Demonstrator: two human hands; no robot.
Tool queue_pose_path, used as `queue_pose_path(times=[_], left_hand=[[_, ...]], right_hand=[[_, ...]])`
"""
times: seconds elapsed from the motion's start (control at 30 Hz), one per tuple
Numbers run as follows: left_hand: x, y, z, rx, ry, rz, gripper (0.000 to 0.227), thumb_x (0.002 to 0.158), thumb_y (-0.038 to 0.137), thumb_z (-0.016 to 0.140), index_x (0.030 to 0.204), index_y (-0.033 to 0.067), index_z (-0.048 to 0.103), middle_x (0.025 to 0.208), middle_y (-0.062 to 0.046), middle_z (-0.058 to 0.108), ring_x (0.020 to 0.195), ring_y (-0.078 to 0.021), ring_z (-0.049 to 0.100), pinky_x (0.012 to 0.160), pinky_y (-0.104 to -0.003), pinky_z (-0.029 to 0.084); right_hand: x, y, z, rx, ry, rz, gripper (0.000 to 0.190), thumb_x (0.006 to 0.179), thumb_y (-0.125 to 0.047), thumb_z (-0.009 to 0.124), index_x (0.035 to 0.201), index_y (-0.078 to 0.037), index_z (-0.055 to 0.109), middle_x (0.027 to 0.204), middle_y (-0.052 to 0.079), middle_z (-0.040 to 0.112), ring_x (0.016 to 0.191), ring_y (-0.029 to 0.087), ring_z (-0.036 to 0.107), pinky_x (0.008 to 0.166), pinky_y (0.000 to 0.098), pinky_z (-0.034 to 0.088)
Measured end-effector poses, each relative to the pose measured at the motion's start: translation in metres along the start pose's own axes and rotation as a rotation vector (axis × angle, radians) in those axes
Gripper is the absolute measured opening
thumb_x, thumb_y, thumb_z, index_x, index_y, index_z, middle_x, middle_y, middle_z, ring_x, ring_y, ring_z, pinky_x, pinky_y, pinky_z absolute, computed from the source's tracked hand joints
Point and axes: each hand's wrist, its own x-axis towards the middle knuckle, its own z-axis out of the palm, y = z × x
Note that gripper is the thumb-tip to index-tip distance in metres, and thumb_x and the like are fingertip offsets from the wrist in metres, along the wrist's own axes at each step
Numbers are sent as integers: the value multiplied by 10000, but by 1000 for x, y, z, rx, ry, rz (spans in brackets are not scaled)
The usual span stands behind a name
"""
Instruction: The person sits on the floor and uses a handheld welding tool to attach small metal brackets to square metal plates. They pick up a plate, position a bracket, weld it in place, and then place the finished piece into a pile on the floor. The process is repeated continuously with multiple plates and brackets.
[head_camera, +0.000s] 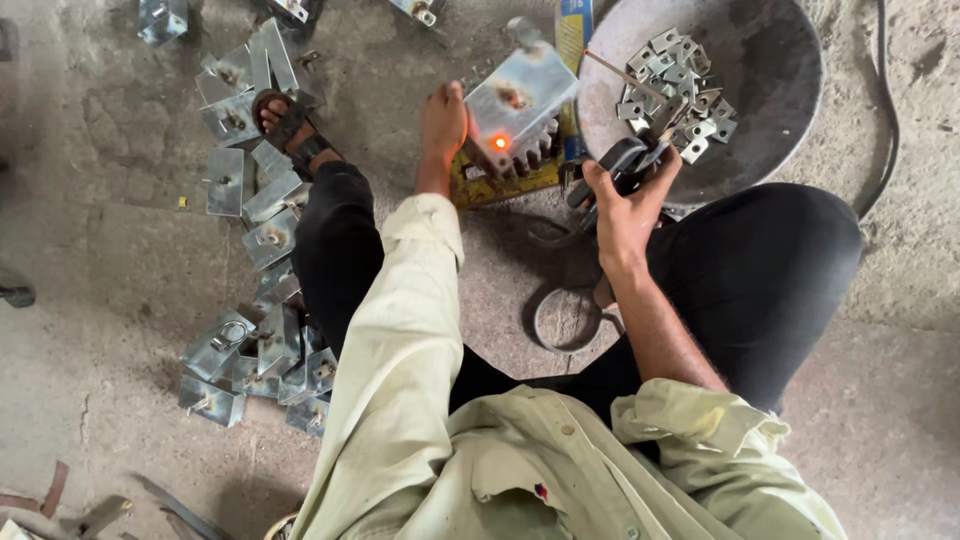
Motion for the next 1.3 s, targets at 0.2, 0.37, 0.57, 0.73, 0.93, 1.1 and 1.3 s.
queue_pose_path(times=[0.2,0.37,0.57,0.73,0.93,1.1,1.3], left_hand=[[-75,-32,42,-585,366,-311,319,990,293,533,1182,46,600,998,-163,702,792,-259,632,706,-442,524],[-97,-50,71,-1250,138,-563,276,1012,282,534,1156,74,646,1037,-93,695,864,-252,672,720,-461,547],[-92,-16,69,-1624,-2,-595,305,1038,214,487,1258,39,604,1183,-117,693,1075,-271,649,913,-455,553],[-78,33,24,-1576,115,-150,310,1080,107,554,1359,-27,556,1298,-176,640,1147,-291,637,1004,-430,546],[-95,17,11,-1405,240,-394,351,990,127,580,1336,65,576,1216,-99,679,1071,-267,684,904,-455,606],[-101,-21,40,-1273,202,-282,349,1020,136,648,1335,0,581,1117,-110,668,940,-251,653,727,-408,543],[-96,-24,46,-1285,268,-281,323,999,120,646,1307,40,586,1146,-73,707,953,-202,684,741,-348,565]], right_hand=[[-2,-19,6,82,7,43,768,924,-34,799,1480,-68,270,1133,97,562,881,155,653,566,283,569],[-5,-19,4,99,7,51,767,919,-25,810,1487,-51,295,1096,97,579,844,153,646,557,282,559],[2,-12,-3,64,31,-15,731,903,-28,815,1487,-14,377,1132,99,594,898,163,625,667,302,554],[4,-5,-7,-175,1,-128,790,931,-99,894,1534,8,395,1223,123,588,1050,197,605,914,359,567],[-10,-21,10,-456,-241,-230,989,843,-198,886,1498,-12,169,1195,202,611,1065,284,724,946,366,565],[-32,-26,19,-728,-318,-400,928,768,-206,912,1456,21,331,1254,277,610,1121,409,677,996,460,555],[-33,-32,23,-782,-335,-398,877,780,-206,890,1438,51,371,1269,285,586,1110,411,677,985,444,564]])
